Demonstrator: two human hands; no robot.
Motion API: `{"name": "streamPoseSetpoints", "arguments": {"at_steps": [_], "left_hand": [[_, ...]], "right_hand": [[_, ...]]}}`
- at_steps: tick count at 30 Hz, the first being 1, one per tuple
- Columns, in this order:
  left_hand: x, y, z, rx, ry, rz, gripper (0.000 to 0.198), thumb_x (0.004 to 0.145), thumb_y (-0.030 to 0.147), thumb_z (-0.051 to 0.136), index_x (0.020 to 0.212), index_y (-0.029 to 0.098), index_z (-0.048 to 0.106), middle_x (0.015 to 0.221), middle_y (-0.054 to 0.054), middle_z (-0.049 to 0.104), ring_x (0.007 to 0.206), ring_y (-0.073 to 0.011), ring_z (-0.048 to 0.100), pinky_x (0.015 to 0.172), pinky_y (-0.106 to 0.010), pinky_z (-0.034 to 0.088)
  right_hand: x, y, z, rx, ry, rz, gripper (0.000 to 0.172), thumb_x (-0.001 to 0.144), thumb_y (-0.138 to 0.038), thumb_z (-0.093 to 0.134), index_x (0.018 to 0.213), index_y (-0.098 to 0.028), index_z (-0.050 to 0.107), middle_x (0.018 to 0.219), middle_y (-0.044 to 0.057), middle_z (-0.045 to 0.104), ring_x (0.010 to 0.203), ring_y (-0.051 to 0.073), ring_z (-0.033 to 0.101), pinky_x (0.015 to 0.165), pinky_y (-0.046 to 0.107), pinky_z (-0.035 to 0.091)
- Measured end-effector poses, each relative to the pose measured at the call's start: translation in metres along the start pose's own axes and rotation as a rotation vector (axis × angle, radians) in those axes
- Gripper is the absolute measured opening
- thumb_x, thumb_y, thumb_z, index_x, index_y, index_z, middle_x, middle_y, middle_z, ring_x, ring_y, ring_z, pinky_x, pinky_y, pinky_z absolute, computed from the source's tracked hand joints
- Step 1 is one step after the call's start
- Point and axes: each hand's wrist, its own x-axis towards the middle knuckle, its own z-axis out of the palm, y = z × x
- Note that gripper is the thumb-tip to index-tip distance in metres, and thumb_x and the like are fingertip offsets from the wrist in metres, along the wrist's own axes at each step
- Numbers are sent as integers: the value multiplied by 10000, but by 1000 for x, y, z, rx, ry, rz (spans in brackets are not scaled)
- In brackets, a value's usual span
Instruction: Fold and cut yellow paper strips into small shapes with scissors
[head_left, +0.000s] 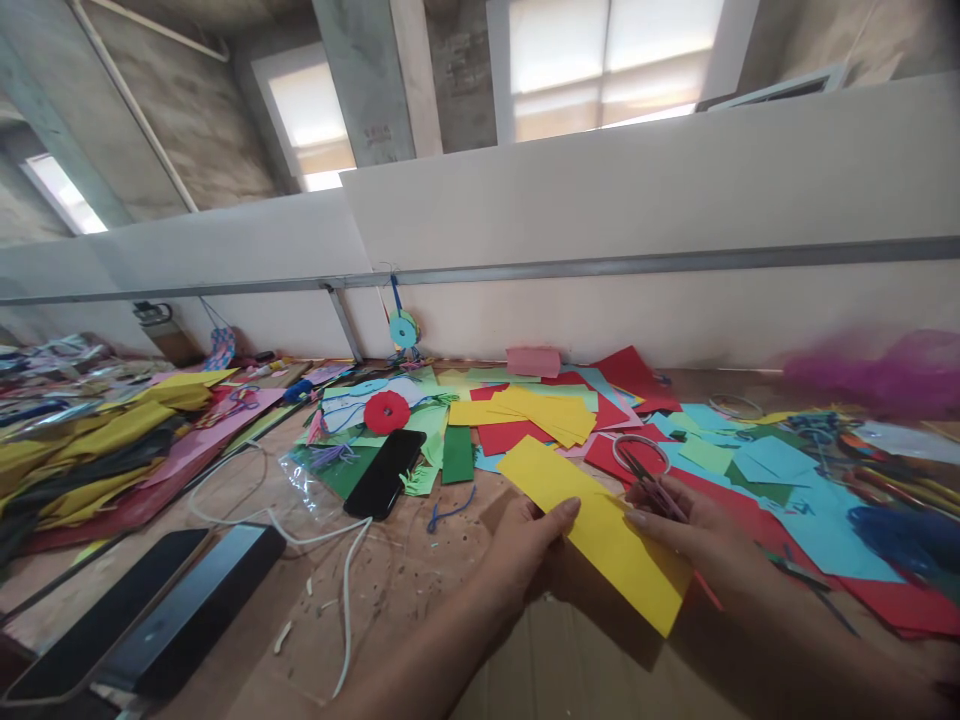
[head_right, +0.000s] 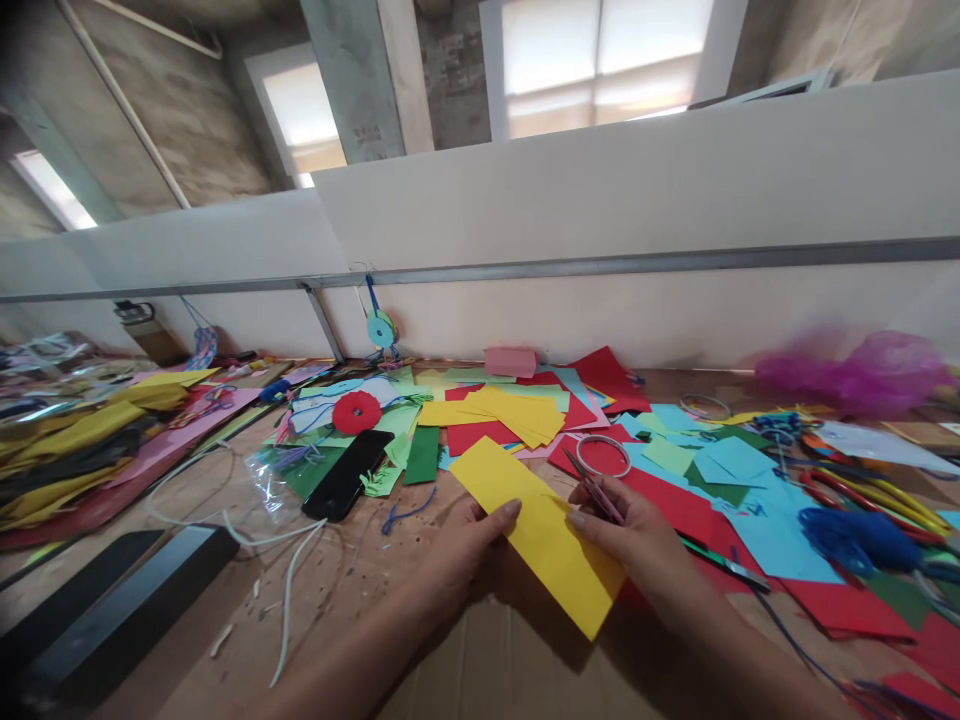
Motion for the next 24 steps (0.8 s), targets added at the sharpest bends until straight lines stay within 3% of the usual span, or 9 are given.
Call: {"name": "streamPoseSetpoints", "arguments": {"at_steps": [4, 8, 13, 19, 24], "left_hand": [[3, -5, -1, -25, 0, 16, 545, 556, 418, 866, 983, 111, 723, 1019, -168, 725, 994, -302, 657, 855, -361, 497], [8, -7, -6, -40, 80, 56, 509, 560, 379, 865, 965, 104, 723, 1102, -181, 710, 1033, -307, 651, 878, -361, 495], [11, -4, -8, -24, 152, 97, 509, 560, 373, 859, 971, 106, 721, 1105, -170, 714, 1025, -304, 657, 874, -363, 498], [14, -6, -12, 56, 201, 141, 475, 588, 405, 839, 936, 103, 724, 948, -140, 746, 883, -275, 681, 811, -357, 504], [15, -7, -12, 23, 191, 135, 451, 594, 381, 841, 936, 109, 730, 1029, -148, 736, 932, -270, 674, 835, -342, 498]], "right_hand": [[0, 1, -2, -22, -19, -31, 334, 690, -471, 789, 861, -213, 662, 859, 32, 681, 838, 240, 630, 681, 290, 491], [6, 3, -11, -18, 71, -69, 337, 740, -511, 736, 882, -213, 668, 769, 23, 674, 755, 213, 612, 602, 276, 471], [9, -1, -14, 134, 133, -21, 398, 669, -557, 778, 856, -226, 662, 776, 33, 698, 778, 226, 643, 595, 280, 520], [6, 0, -8, 101, 67, 44, 424, 658, -580, 783, 872, -218, 730, 920, 69, 731, 956, 266, 654, 741, 296, 556], [-11, -17, 1, 20, -54, 38, 488, 765, -677, 604, 913, -240, 761, 950, 81, 758, 1012, 334, 668, 829, 406, 555]]}}
